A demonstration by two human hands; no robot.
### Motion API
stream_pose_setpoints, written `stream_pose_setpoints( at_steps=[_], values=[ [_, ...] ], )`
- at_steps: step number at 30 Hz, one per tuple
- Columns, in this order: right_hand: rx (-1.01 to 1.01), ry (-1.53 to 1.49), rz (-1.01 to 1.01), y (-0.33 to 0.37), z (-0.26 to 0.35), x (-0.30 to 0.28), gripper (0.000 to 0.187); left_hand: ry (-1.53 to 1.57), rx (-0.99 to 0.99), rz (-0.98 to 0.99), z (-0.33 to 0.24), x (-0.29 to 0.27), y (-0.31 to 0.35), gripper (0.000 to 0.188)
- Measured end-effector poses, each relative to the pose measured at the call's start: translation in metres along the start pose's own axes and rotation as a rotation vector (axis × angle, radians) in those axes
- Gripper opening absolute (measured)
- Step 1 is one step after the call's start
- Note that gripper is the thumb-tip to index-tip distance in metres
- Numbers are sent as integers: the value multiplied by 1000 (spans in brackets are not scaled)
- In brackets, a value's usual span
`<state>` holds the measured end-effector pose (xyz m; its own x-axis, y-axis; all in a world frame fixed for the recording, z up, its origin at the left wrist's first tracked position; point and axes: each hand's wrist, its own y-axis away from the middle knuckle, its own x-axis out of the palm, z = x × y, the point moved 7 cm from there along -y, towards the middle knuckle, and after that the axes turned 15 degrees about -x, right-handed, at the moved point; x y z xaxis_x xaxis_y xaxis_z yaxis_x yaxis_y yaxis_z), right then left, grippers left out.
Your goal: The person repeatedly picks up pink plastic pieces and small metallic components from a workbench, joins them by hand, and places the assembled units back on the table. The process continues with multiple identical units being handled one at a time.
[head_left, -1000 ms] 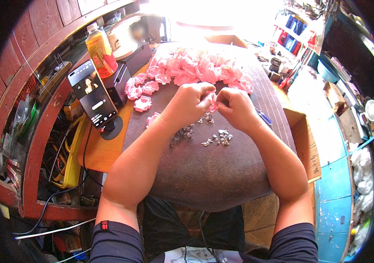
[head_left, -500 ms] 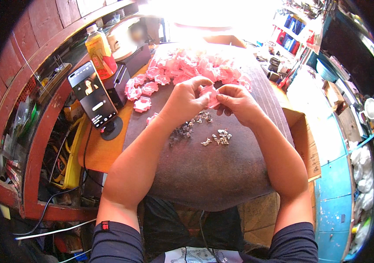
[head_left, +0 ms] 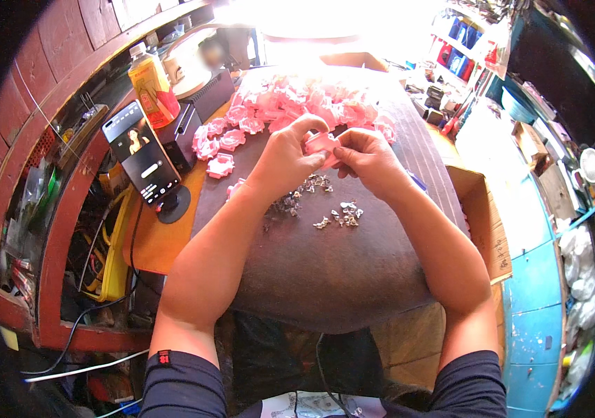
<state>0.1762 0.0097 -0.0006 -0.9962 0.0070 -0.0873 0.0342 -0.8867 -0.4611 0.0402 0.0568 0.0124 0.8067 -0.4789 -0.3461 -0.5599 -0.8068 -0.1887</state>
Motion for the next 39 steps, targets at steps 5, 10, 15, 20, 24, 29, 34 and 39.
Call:
stream_pose_setpoints(
  at_steps=[5, 10, 15, 20, 24, 29, 34, 39],
  values=[
    [-1, 12, -6, -1, 2, -4, 13, -143, 54, -84, -19, -2, 7, 33],
    [39, -79, 29, 0, 12, -1, 16, -56, 174, -100, -26, -4, 8, 24],
    [74, -161, 0, 5, 5, -4, 18, -193, 287, -118, -36, -2, 13, 29],
    [134, -143, -147, 2, -13, -23, 19, 236, 93, -168, -4, -48, -7, 28],
    [-275, -778, -239, -15, 30, -67, 23, 11, -86, -515, 29, -103, -18, 21],
    [-143, -507, -51, -7, 35, -57, 37, -718, -322, -338, 26, -108, -11, 37],
    [35, 44, 113, -1, -8, -31, 30, -1019, -406, -44, -5, -93, 26, 51],
    [27, 142, 118, -2, -9, -26, 25, -1125, -610, 235, 27, -85, 21, 55]
  ],
)
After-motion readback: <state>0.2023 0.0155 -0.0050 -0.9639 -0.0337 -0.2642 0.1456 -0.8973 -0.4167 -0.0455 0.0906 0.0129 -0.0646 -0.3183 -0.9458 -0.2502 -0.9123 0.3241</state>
